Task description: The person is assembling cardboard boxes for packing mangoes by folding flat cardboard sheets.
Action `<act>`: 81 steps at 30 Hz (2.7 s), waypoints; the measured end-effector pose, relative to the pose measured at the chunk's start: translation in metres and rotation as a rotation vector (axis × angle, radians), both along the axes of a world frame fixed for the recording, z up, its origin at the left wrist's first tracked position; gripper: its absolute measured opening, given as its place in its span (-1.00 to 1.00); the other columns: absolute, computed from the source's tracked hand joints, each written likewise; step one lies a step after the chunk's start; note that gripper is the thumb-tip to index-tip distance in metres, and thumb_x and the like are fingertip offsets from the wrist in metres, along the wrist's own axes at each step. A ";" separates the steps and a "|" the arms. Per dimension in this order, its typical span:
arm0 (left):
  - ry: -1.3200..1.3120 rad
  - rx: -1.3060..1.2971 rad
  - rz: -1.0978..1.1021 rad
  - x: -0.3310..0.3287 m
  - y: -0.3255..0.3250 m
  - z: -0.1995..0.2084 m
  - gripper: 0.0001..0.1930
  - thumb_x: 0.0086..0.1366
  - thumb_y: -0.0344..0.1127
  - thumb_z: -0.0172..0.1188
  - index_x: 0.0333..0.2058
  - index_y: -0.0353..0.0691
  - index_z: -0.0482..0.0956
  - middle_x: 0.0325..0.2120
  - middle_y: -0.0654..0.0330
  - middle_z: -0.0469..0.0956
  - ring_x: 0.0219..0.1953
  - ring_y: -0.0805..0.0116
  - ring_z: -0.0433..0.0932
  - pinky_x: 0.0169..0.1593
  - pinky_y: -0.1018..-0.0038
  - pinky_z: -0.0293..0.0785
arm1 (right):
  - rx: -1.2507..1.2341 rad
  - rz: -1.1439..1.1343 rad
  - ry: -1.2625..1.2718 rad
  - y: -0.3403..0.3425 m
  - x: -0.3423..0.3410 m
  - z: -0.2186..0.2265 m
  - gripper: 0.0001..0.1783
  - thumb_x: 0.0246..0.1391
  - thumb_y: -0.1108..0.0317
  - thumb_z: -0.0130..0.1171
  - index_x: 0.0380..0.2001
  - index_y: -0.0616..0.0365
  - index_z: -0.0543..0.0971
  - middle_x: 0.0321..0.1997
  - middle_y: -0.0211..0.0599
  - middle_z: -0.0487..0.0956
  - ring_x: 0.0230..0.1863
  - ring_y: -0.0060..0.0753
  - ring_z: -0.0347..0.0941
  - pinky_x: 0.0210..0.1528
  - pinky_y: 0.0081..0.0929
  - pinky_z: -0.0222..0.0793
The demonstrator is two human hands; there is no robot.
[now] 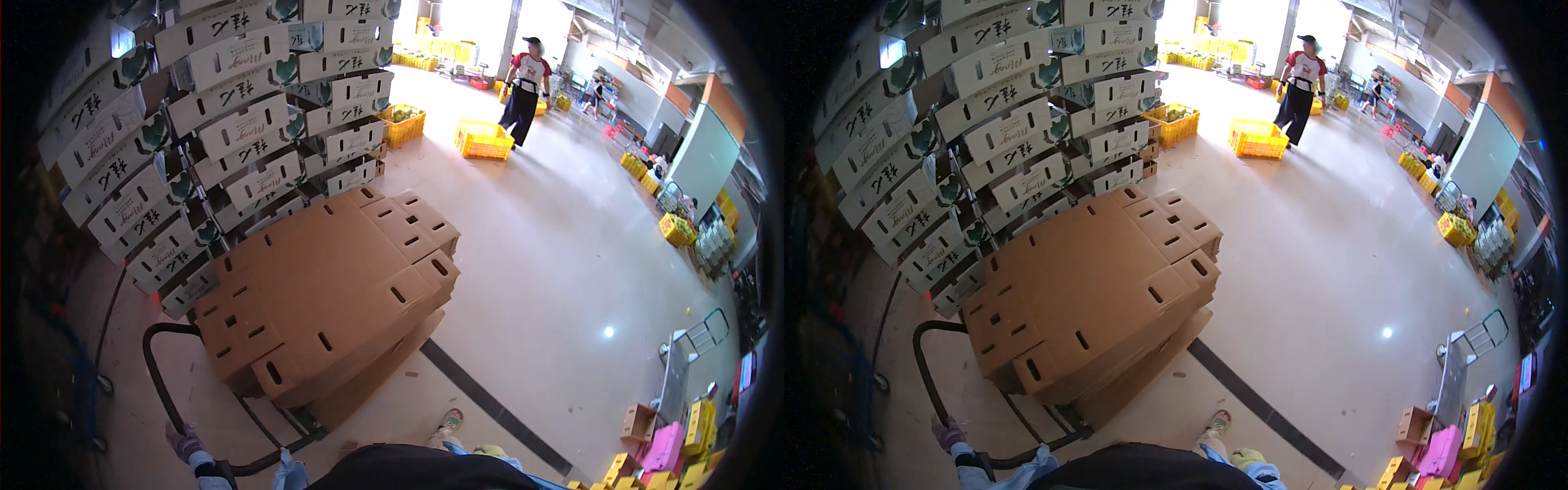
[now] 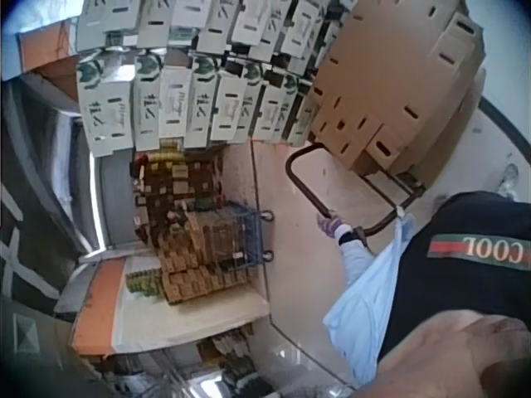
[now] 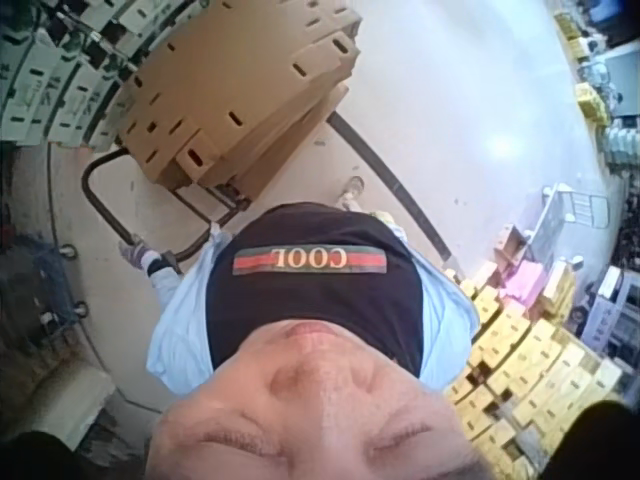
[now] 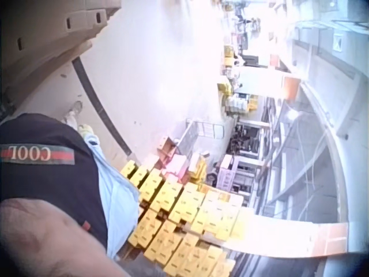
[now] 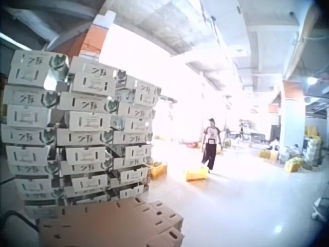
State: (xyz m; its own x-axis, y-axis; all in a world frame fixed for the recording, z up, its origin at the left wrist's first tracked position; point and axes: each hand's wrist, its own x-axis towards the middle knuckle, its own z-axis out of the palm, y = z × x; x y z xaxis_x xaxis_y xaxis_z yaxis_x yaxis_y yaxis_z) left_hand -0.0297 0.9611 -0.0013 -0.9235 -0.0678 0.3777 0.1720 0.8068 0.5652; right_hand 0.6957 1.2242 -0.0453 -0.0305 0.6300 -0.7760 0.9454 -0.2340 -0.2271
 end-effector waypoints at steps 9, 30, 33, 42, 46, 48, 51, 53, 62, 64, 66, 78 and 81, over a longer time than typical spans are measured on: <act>-0.503 0.004 -0.794 0.299 0.277 0.011 -0.69 0.05 -0.26 0.27 -0.19 -0.17 0.57 -0.25 0.02 0.57 -0.10 0.11 0.52 0.03 0.34 0.41 | 0.152 0.203 -0.012 0.196 0.119 0.006 -0.56 0.01 0.02 0.05 -0.05 -0.10 0.54 -0.10 -0.09 0.59 0.01 -0.05 0.47 0.07 -0.23 0.35; -0.366 -0.774 -0.470 0.369 0.623 -0.014 -0.30 0.29 0.13 -0.16 0.35 0.08 -0.04 0.39 0.16 -0.20 0.41 0.08 -0.25 0.30 -0.24 -0.41 | 0.085 0.229 -0.008 0.612 0.209 0.002 -0.64 0.03 0.07 0.06 -0.12 -0.10 0.56 -0.14 -0.19 0.61 -0.02 -0.07 0.49 0.07 -0.28 0.36; -0.393 -0.782 -0.460 0.368 0.661 -0.005 -0.31 0.29 0.13 -0.17 0.35 0.11 -0.06 0.39 0.18 -0.22 0.41 0.09 -0.27 0.31 -0.22 -0.40 | 0.008 0.167 -0.073 0.677 0.270 -0.053 -0.65 0.00 0.13 0.10 -0.13 -0.09 0.57 -0.15 -0.19 0.61 -0.03 -0.12 0.50 0.07 -0.32 0.36; -0.237 -0.426 -0.090 0.410 0.686 -0.041 -0.34 0.27 -0.04 0.00 0.31 0.02 0.05 0.31 0.03 0.03 0.34 -0.03 0.00 0.34 0.03 -0.07 | -0.033 0.482 -0.050 0.889 0.229 -0.083 -0.70 -0.01 0.18 0.11 -0.18 -0.05 0.58 -0.21 -0.18 0.62 -0.11 -0.14 0.54 -0.01 -0.31 0.41; -0.340 0.054 0.338 0.479 0.764 -0.055 -0.26 0.26 -0.05 0.09 0.31 -0.18 0.00 0.26 -0.15 0.12 0.31 -0.01 0.10 0.33 0.27 0.06 | 0.109 0.588 0.084 1.046 0.237 -0.098 -0.72 -0.01 0.20 0.12 -0.20 -0.03 0.59 -0.24 -0.18 0.63 -0.15 -0.15 0.55 -0.04 -0.30 0.44; -0.434 0.227 0.469 0.533 0.764 -0.076 -0.27 0.26 -0.03 0.10 0.28 -0.26 0.07 0.23 -0.17 0.16 0.28 -0.05 0.15 0.30 0.29 0.11 | 0.183 0.766 0.176 1.097 0.180 -0.072 -0.74 -0.01 0.20 0.12 -0.23 -0.02 0.59 -0.29 -0.18 0.63 -0.19 -0.12 0.56 -0.08 -0.27 0.45; -0.556 0.681 0.517 0.598 0.787 -0.098 -0.25 0.22 -0.05 0.18 0.20 -0.50 0.15 0.13 -0.08 0.34 0.15 0.22 0.33 0.21 0.38 0.22 | 0.437 1.136 0.373 1.144 0.059 0.013 -0.75 -0.02 0.18 0.12 -0.27 0.00 0.58 -0.32 -0.18 0.62 -0.23 -0.04 0.53 -0.11 -0.22 0.45; -0.646 0.814 0.563 0.607 0.849 -0.095 -0.35 0.22 -0.06 0.18 0.16 -0.38 0.27 -0.07 0.09 0.46 -0.07 0.33 0.41 0.07 0.40 0.32 | 0.527 1.267 0.440 1.182 0.002 0.026 -0.72 -0.05 0.21 0.17 -0.25 0.06 0.57 -0.29 -0.14 0.61 -0.20 -0.04 0.53 -0.15 -0.23 0.46; -0.427 0.998 0.546 0.616 0.925 -0.113 -0.74 0.23 -0.21 0.16 -0.17 -0.21 0.51 -0.31 0.29 0.54 -0.32 0.44 0.46 -0.34 0.49 0.44 | 0.336 1.453 0.706 1.140 -0.199 0.090 -0.65 0.02 0.17 0.13 -0.13 0.05 0.53 -0.16 -0.09 0.57 -0.12 0.00 0.50 -0.03 -0.22 0.42; -0.332 1.091 0.576 0.606 0.929 -0.113 -0.80 0.25 -0.28 0.14 -0.23 -0.26 0.53 -0.31 0.28 0.57 -0.30 0.43 0.49 -0.19 0.48 0.42 | 0.279 1.525 0.731 1.137 -0.226 0.092 -0.62 0.02 0.14 0.13 -0.10 0.04 0.54 -0.12 -0.07 0.56 -0.07 0.00 0.49 0.01 -0.23 0.40; -0.386 1.090 0.564 0.606 0.928 -0.112 -0.75 0.25 -0.24 0.14 -0.20 -0.28 0.51 -0.32 0.22 0.57 -0.29 0.42 0.48 -0.17 0.47 0.40 | 0.220 1.532 0.734 1.145 -0.253 0.084 -0.62 0.02 0.14 0.12 -0.10 0.04 0.54 -0.13 -0.07 0.56 -0.07 0.02 0.48 0.01 -0.21 0.40; -0.518 0.545 1.024 0.578 0.987 -0.062 -0.39 0.23 0.07 0.12 0.08 -0.31 0.39 0.03 -0.07 0.47 0.10 0.11 0.43 0.09 0.36 0.31 | 0.182 1.683 0.789 1.076 -0.475 0.082 -0.42 0.03 0.02 0.05 0.07 0.12 0.38 0.00 0.08 0.51 0.03 0.10 0.43 0.07 -0.18 0.34; -0.732 0.339 1.051 0.584 0.981 -0.049 -0.37 0.21 0.15 0.09 0.02 -0.31 0.44 -0.03 -0.12 0.50 0.08 0.00 0.44 0.07 0.31 0.34 | 0.444 1.747 0.839 1.063 -0.485 0.081 -0.40 0.03 0.02 0.05 0.05 0.21 0.38 -0.05 0.08 0.53 0.01 0.11 0.43 0.04 -0.15 0.35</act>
